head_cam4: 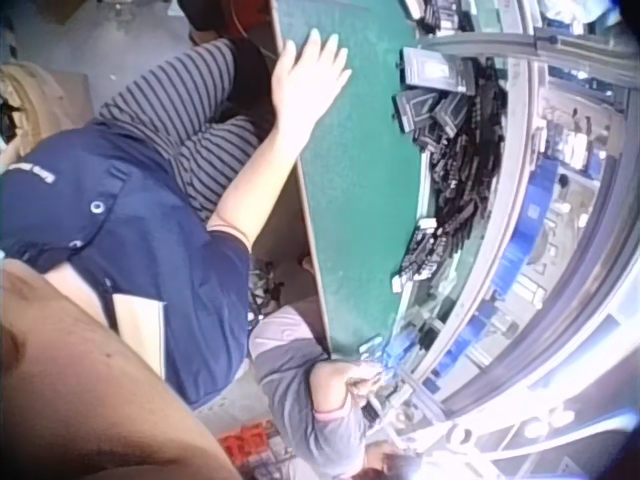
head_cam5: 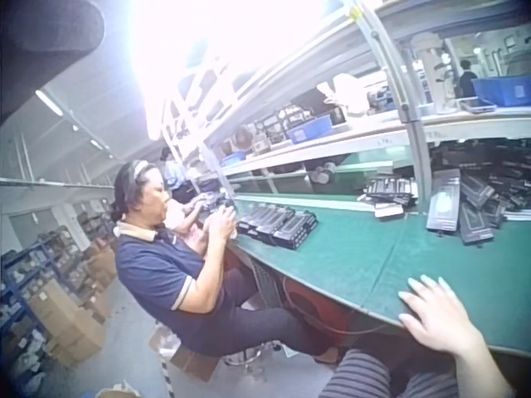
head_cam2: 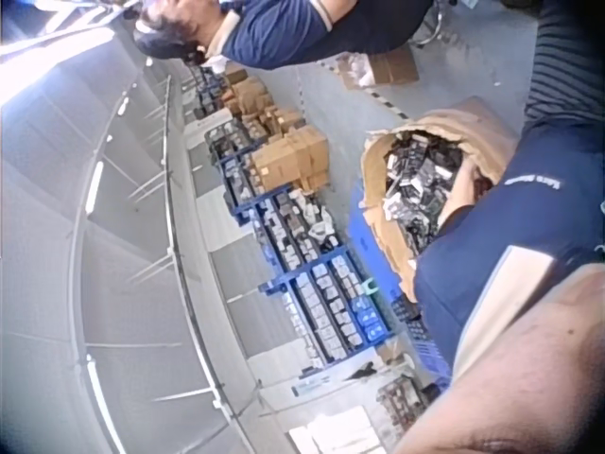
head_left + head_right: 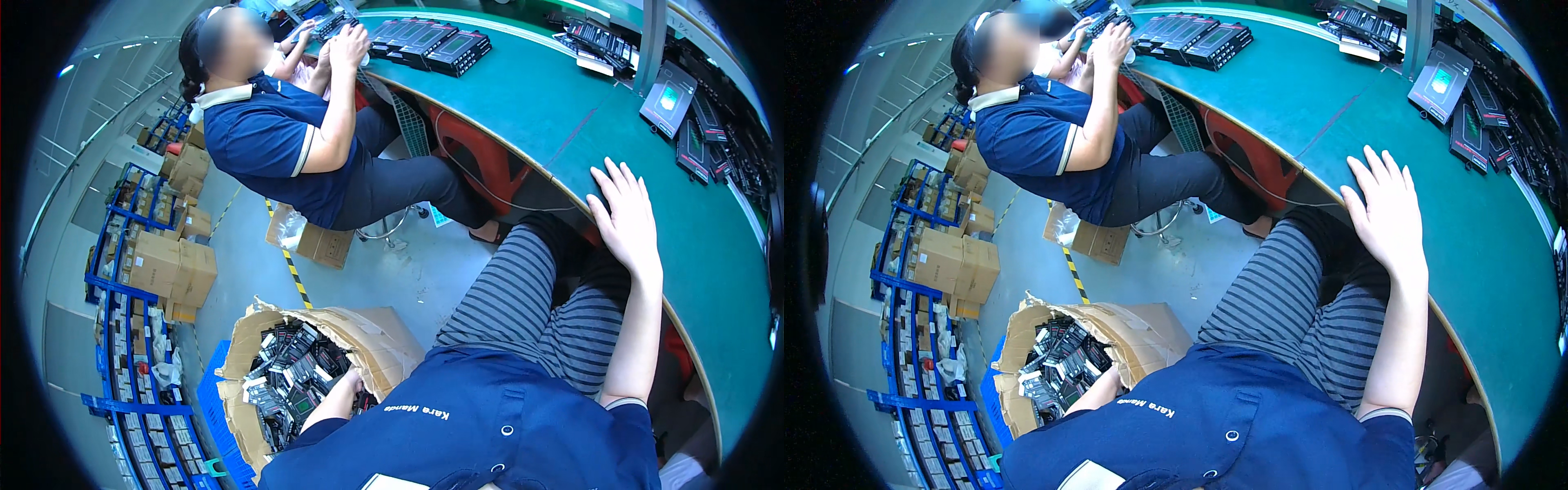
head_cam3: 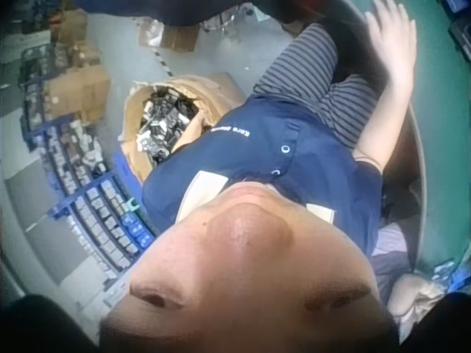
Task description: The person sits at a green workbench in a factory setting and repeatedly picks up small black rectangular boxes. They open the boxes, insert a small pink item into the packaging, close the boxes, and place them into a large cardboard bin. The process is repetitive and involves handling items one at a time.
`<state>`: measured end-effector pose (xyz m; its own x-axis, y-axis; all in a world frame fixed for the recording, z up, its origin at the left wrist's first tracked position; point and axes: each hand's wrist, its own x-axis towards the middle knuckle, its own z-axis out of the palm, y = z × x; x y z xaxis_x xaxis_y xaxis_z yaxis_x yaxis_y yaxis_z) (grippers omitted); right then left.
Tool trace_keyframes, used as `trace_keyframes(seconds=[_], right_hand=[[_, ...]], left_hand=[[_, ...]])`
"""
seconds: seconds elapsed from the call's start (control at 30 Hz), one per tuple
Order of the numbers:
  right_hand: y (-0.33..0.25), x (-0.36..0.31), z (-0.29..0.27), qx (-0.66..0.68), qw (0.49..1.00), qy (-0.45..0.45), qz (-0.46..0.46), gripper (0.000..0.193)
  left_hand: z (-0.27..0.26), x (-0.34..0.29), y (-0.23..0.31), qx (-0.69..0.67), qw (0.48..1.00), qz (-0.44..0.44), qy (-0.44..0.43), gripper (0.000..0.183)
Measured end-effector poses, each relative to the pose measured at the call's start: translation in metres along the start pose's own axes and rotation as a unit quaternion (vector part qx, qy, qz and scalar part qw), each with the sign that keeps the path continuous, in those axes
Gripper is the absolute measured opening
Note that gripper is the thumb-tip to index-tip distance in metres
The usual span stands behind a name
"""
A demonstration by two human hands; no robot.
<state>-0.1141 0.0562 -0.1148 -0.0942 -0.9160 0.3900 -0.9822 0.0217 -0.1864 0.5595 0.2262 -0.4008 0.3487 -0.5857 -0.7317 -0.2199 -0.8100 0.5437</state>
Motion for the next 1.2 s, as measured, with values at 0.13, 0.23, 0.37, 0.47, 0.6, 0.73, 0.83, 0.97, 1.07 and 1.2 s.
trace_keyframes(seconds=[0.13,0.23,0.37,0.47,0.6,0.73,0.83,0.97,1.07,1.2], right_hand=[[-0.002,0.000,0.004,0.005,1.000,-0.003,-0.009,0.045],[-0.001,-0.001,0.007,0.000,1.000,0.000,-0.012,0.045],[0.002,-0.002,0.002,-0.007,1.000,-0.005,-0.008,0.045],[-0.003,-0.003,0.002,-0.012,1.000,-0.022,-0.013,0.045],[-0.003,-0.002,0.000,-0.029,0.998,-0.050,0.001,0.047],[0.001,-0.001,0.002,-0.053,0.997,-0.062,-0.001,0.048],[0.002,0.000,0.007,-0.056,0.996,-0.068,-0.020,0.048],[0.017,0.001,0.015,-0.070,0.995,-0.073,-0.021,0.050],[0.014,-0.002,0.012,-0.068,0.995,-0.073,-0.009,0.050],[0.009,-0.002,0.006,-0.050,0.996,-0.076,-0.012,0.049]], left_hand=[[-0.017,-0.009,-0.017,-0.011,0.999,0.036,0.014,0.057],[-0.017,-0.028,0.020,-0.038,0.998,-0.011,0.050,0.067],[-0.020,-0.089,0.096,-0.092,0.983,0.032,0.157,0.062],[-0.048,-0.108,0.095,-0.076,0.961,0.111,0.243,0.059],[-0.072,-0.131,0.102,-0.076,0.902,0.174,0.388,0.065],[-0.095,-0.161,0.111,-0.129,0.846,0.211,0.472,0.072],[-0.109,-0.199,0.117,-0.211,0.792,0.291,0.493,0.068],[-0.140,-0.218,0.127,-0.326,0.741,0.334,0.483,0.071],[-0.149,-0.244,0.154,-0.342,0.698,0.352,0.521,0.069],[-0.141,-0.316,0.223,-0.358,0.675,0.420,0.490,0.055]])
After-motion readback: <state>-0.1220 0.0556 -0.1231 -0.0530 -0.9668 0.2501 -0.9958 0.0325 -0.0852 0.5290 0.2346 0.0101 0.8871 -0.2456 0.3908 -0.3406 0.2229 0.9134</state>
